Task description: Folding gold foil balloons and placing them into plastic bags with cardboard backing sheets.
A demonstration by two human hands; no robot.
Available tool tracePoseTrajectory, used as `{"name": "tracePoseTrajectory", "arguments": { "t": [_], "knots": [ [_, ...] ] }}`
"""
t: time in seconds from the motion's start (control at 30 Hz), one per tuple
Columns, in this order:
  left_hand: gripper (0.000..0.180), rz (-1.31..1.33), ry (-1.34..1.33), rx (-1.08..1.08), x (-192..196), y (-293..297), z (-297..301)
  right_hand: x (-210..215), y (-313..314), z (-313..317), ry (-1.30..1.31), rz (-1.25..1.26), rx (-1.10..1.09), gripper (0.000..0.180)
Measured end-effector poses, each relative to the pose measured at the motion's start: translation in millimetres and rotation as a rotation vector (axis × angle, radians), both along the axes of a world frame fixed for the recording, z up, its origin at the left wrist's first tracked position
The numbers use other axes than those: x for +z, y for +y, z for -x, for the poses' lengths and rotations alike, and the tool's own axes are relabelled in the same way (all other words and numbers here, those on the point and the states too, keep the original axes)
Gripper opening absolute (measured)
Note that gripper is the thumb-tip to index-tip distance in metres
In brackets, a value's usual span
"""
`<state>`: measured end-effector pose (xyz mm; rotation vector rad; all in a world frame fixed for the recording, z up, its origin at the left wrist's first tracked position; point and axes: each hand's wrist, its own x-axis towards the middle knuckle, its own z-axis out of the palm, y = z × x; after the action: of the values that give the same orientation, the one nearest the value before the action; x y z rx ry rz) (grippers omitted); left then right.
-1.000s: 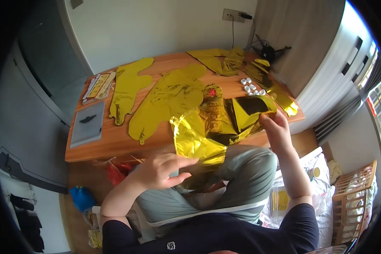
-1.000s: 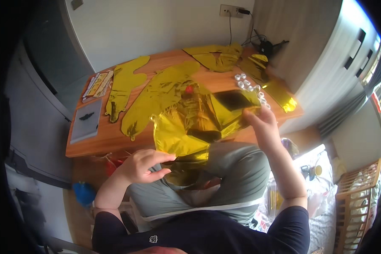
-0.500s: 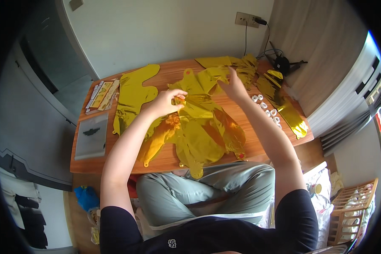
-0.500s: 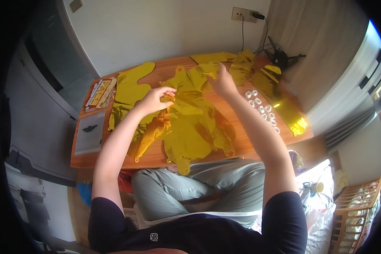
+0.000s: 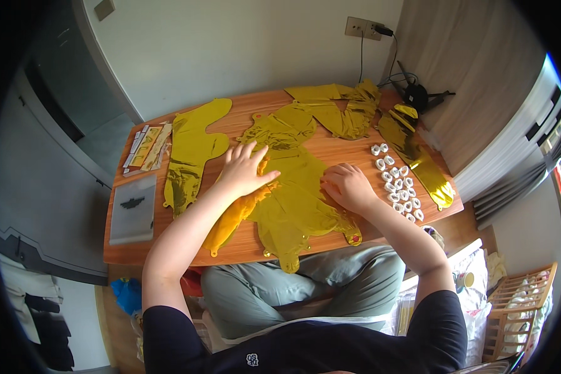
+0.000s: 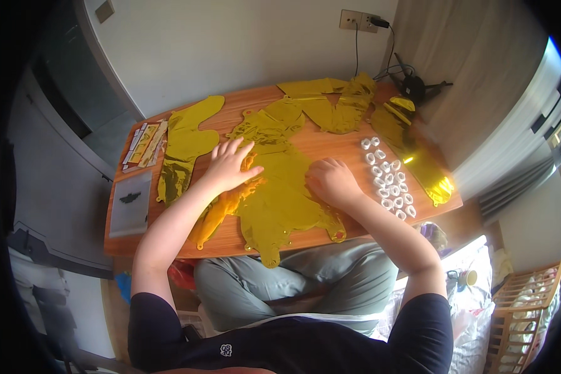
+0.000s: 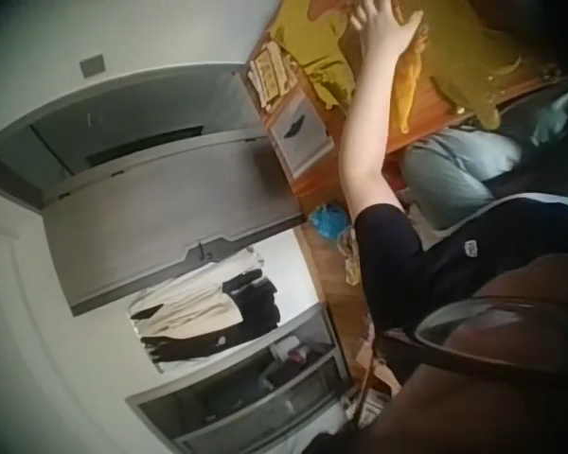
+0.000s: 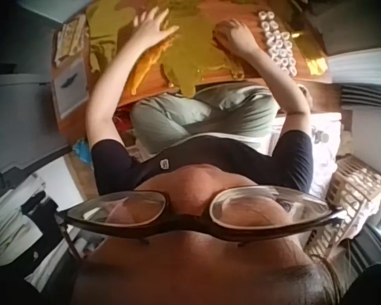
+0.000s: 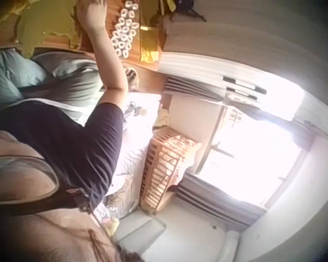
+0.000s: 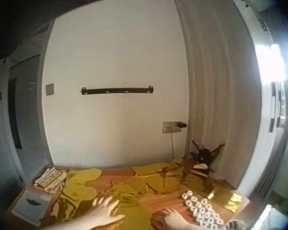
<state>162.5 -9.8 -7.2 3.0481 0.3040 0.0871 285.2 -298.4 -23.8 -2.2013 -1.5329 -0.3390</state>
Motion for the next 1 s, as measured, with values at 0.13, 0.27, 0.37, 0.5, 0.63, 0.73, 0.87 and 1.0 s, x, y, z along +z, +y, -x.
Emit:
{"name": "tracePoseTrajectory", "arguments": {
  "t": [0.13, 0.27, 0.37, 0.5, 0.63, 0.73, 0.87, 1.0],
  "knots": [
    [0.088, 0.102, 0.109, -0.103, -3.7, 10.7, 5.7, 2.1, 0.7, 0.3, 0.104, 0.015, 0.011, 0.019],
    [0.089, 0.123, 0.183, -0.204, 3.8, 22.9, 11.8, -4.4, 1.6, 0.3, 0.117, -0.096, -0.031, 0.018],
    [0.09, 0.171, 0.189, -0.235, 3.6, 29.7, 12.5, -4.1, 2.7, -3.0, 0.16, -0.071, 0.015, 0.019],
    [0.093, 0.216, 0.161, -0.218, 5.8, 33.0, 7.2, -1.3, 1.2, 0.9, 0.142, -0.066, 0.02, 0.02],
    [0.093, 0.208, 0.126, -0.188, 5.8, 34.6, 1.3, -1.4, 2.0, 0.1, 0.134, -0.065, 0.017, 0.02],
    [0.093, 0.207, 0.119, -0.183, 4.7, 36.5, -1.2, -3.6, 1.8, -2.1, 0.134, -0.076, 0.021, 0.021],
    [0.091, 0.203, 0.108, -0.186, 3.1, 42.3, 0.4, -1.3, 2.7, -1.1, 0.137, -0.072, 0.024, 0.021],
    [0.083, 0.246, 0.03, -0.17, 2.2, 43.9, 7.9, -4.4, 1.2, -2.1, 0.146, -0.069, 0.023, 0.021]
  ]
}}
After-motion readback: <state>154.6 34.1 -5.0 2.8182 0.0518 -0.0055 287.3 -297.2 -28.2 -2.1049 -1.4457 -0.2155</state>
